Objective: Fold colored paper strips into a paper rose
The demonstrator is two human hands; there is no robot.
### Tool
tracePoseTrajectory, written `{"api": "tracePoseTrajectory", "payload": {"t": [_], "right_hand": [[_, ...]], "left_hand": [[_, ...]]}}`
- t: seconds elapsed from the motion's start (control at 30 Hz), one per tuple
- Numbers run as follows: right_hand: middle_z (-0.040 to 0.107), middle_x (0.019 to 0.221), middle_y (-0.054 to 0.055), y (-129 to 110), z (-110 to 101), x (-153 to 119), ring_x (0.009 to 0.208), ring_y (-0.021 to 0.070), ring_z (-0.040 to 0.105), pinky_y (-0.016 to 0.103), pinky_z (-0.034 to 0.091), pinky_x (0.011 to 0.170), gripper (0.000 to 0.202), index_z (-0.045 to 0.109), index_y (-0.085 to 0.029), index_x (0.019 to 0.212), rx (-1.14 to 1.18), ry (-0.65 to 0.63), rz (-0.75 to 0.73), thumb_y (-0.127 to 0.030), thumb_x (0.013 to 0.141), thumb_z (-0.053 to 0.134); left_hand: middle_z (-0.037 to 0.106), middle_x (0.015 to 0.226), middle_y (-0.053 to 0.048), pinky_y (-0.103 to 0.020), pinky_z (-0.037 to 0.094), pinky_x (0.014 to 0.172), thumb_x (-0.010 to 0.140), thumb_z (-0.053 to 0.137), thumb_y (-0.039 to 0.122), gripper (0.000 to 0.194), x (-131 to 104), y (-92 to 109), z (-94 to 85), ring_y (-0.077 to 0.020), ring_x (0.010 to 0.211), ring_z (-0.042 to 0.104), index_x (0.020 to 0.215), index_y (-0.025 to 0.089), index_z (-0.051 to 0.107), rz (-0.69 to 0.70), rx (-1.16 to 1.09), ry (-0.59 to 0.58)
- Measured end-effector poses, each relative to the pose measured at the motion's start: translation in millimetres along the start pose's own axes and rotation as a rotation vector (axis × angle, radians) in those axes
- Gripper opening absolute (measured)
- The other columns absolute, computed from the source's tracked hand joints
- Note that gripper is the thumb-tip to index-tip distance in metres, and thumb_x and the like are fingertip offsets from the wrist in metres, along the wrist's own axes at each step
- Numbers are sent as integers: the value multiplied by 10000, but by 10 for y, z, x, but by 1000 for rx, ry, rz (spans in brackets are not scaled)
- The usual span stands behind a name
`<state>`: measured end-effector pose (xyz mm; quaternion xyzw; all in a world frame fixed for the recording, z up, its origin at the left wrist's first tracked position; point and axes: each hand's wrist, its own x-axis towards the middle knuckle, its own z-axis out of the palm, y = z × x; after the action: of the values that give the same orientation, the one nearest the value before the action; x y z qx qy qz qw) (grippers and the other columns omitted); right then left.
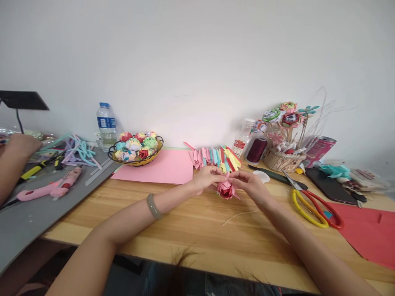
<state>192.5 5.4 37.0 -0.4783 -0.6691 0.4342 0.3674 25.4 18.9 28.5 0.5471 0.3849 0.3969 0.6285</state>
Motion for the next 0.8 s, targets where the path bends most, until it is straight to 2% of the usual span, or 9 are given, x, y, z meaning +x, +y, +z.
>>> {"api": "tracePoseTrajectory", "payload": {"t": [0.2,0.43,0.63,0.8], "right_hand": [[558,659,2,37,-8,7,606,116,496,252,380,587,344,538,-155,677,25,-26,-57,-480,648,644],[505,594,-31,-41,20,-36,554,98,451,237,359,549,348,508,-174,640,72,-43,-73,-496,645,641],[600,715,22,-68,13,-39,632,132,518,266,398,610,394,586,-158,758,39,-52,-19,-518,612,651],[604,706,24,-36,-8,-18,627,134,522,270,399,619,398,598,-149,734,13,-54,-4,-523,607,645]], "left_hand": [[523,625,20,-217,432,533,575,715,279,276,-15,7,-17,-69,549,514,669,114,515,52,-47,-76],[550,668,3,-235,438,559,553,739,310,327,-19,45,-78,-83,578,538,748,112,567,-66,-116,-230],[562,652,-2,-276,461,575,514,760,307,350,-21,74,-68,-92,569,543,738,101,587,-54,-64,-198],[568,639,-7,-292,473,575,523,751,324,348,-13,70,-67,-96,559,545,734,94,599,-35,-33,-187]]}}
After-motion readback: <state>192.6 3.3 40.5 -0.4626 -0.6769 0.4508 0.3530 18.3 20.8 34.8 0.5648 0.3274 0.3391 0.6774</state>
